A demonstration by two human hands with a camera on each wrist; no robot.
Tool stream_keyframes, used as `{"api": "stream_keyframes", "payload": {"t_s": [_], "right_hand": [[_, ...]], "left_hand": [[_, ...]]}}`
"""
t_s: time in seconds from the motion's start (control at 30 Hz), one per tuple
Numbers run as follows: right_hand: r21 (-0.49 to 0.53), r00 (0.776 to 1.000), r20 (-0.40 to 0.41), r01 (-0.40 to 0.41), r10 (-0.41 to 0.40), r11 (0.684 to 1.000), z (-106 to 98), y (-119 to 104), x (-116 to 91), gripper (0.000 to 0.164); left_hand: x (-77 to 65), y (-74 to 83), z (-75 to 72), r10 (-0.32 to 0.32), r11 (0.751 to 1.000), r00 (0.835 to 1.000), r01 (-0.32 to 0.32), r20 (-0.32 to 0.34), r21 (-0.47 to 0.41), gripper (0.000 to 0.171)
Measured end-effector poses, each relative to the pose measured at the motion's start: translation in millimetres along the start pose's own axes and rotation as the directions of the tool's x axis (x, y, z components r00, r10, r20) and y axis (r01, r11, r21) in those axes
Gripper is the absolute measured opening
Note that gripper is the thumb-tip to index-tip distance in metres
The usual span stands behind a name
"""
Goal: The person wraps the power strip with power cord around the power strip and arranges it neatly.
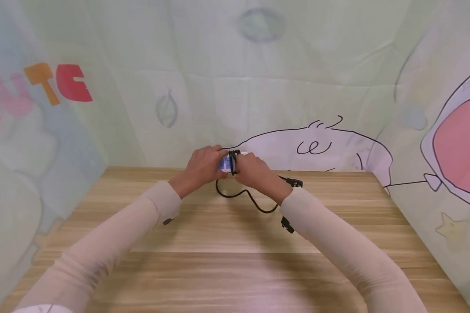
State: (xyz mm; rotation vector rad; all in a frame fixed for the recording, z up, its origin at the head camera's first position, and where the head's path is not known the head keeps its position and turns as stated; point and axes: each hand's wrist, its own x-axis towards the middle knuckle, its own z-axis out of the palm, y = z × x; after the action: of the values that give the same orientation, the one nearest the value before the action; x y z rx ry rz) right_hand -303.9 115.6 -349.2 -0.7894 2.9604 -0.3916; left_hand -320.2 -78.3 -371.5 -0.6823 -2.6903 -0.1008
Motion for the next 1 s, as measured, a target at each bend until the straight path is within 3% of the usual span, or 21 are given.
{"api": "stream_keyframes", "payload": {"t_s": [0.07, 0.17, 0.33, 0.53, 0.6, 0.73, 0.87, 1.0], "right_hand": [[0.120, 0.999, 0.044, 0.004, -0.009, 0.993, 5.0, 1.3, -1.2, 0.011], [0.208, 0.995, 0.097, 0.006, -0.027, 0.978, 13.8, 2.9, -4.9, 0.019], [0.259, 0.992, 0.113, 0.026, -0.057, 0.965, 23.5, 17.2, -6.0, 0.015], [0.307, 0.977, 0.129, 0.122, -0.169, 0.944, 72.4, 83.0, 25.5, 0.011], [0.289, 0.979, 0.132, 0.112, -0.155, 0.951, 85.3, 100.8, 35.6, 0.014], [0.271, 0.976, 0.042, 0.194, -0.213, 0.943, 120.6, 146.9, 64.2, 0.020], [0.275, 0.977, 0.021, 0.200, -0.214, 0.940, 123.6, 148.3, 68.9, 0.022], [0.244, 0.981, 0.013, 0.184, -0.193, 0.952, 106.2, 121.2, 49.7, 0.017]], "left_hand": [[-0.9, -5.7, -1.1, -0.036, 0.999, 0.999, 0.036, -0.019, -0.019, 0.053], [-2.1, -12.2, -2.3, -0.065, 0.996, 0.997, 0.062, -0.048, -0.065, 0.055], [-4.0, -14.5, -1.8, -0.007, 0.994, 0.997, -0.001, -0.073, -0.109, 0.057], [-7.4, -15.1, -1.7, -0.015, 0.977, 0.993, -0.010, -0.114, -0.215, 0.058], [-6.3, -13.7, -3.1, -0.004, 0.967, 0.991, -0.030, -0.133, -0.252, 0.059], [-3.8, -9.3, -5.5, 0.037, 0.958, 0.987, -0.079, -0.156, -0.274, 0.058], [-1.9, -4.8, -5.4, 0.054, 0.956, 0.986, -0.098, -0.160, -0.277, 0.056], [-1.1, -2.1, -2.8, 0.052, 0.952, 0.985, -0.098, -0.164, -0.290, 0.052]]}}
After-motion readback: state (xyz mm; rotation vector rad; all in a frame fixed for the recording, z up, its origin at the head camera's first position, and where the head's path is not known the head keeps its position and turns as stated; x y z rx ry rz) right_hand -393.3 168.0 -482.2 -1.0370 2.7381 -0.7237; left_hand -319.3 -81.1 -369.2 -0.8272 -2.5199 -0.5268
